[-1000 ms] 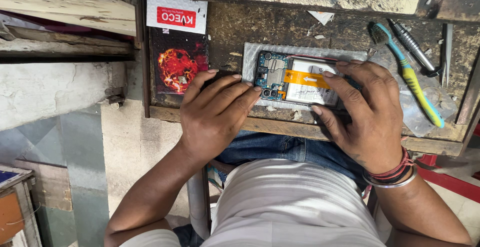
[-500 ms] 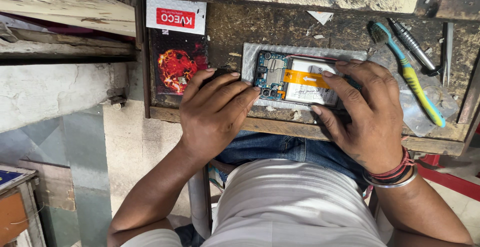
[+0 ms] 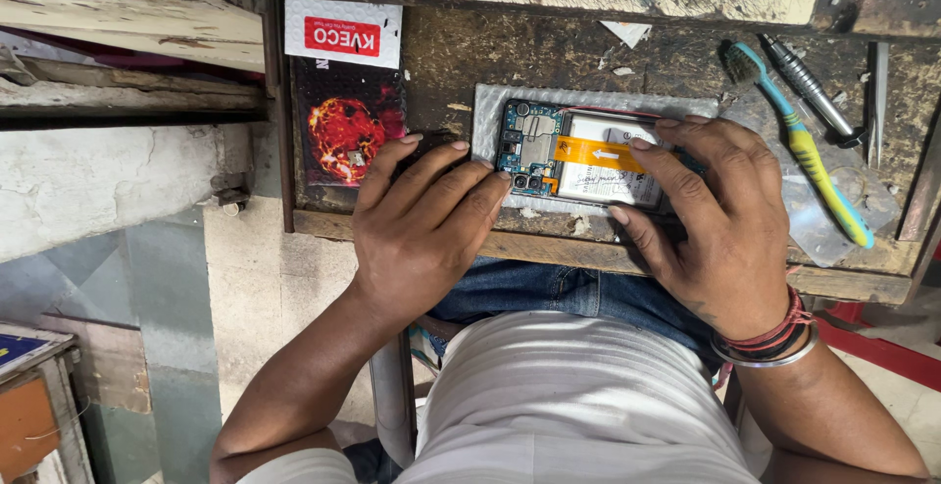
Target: The person works on a disassembled mobile phone at a cluttered workbench, handling the battery and internal components. They connect a ribbon cable and use tweezers to adjust small parts near the camera module.
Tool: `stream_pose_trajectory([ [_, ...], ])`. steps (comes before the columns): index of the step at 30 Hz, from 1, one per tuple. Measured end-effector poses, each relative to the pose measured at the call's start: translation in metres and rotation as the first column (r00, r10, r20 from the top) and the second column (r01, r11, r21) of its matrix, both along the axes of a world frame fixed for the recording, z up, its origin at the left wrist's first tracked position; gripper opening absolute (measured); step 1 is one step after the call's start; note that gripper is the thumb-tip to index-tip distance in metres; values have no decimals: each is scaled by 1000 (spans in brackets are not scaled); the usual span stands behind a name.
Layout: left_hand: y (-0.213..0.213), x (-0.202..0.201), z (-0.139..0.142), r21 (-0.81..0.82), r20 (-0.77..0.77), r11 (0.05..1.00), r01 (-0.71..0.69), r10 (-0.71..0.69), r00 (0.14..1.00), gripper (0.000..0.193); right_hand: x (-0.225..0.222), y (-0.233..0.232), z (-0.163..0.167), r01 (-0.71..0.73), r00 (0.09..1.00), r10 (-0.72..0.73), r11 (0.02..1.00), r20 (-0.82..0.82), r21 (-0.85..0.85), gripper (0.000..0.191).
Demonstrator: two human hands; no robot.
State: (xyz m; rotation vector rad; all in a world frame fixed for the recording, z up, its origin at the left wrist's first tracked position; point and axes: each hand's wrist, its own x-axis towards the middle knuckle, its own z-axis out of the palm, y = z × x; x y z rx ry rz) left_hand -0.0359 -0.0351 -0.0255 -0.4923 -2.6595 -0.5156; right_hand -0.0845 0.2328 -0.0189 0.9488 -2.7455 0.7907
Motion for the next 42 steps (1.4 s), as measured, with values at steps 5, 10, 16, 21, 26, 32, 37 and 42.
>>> stream_pose_trajectory([
  [5, -1, 0, -1, 50, 17, 999, -7, 6, 1000, 14, -1, 0, 0, -2, 1000, 2, 1000, 4, -1, 52],
  [10, -2, -1, -1, 40, 16, 999, -7, 6, 1000, 16, -1, -1, 1, -4, 1000, 4, 1000, 5, -1, 52],
  [16, -2, -1, -2, 35, 5, 999, -3, 3, 1000, 15, -2, -1, 0, -10, 1000, 10, 1000, 3, 1, 52],
  [21, -2, -2, -5, 28, -4, 1000, 5, -5, 1000, 14, -2, -1, 0, -6, 1000, 6, 1000, 7, 4, 52],
  [26, -4, -1, -8, 23, -4, 1000, 12, -12, 1000, 13, -2, -1, 1, -4, 1000, 3, 1000, 5, 5, 52],
  [32, -5, -1, -9, 7, -1, 1000, 16, -16, 1000, 14, -1, -1, 0, -3, 1000, 3, 1000, 10, 6, 53],
  [37, -4, 1, -9, 11, -4, 1000, 11, -11, 1000, 13, -1, 0, 0, -9, 1000, 9, 1000, 6, 2, 53],
  [42, -4, 0, -9, 15, 10, 1000, 6, -7, 1000, 13, -2, 0, 0, -7, 1000, 7, 1000, 8, 5, 53],
])
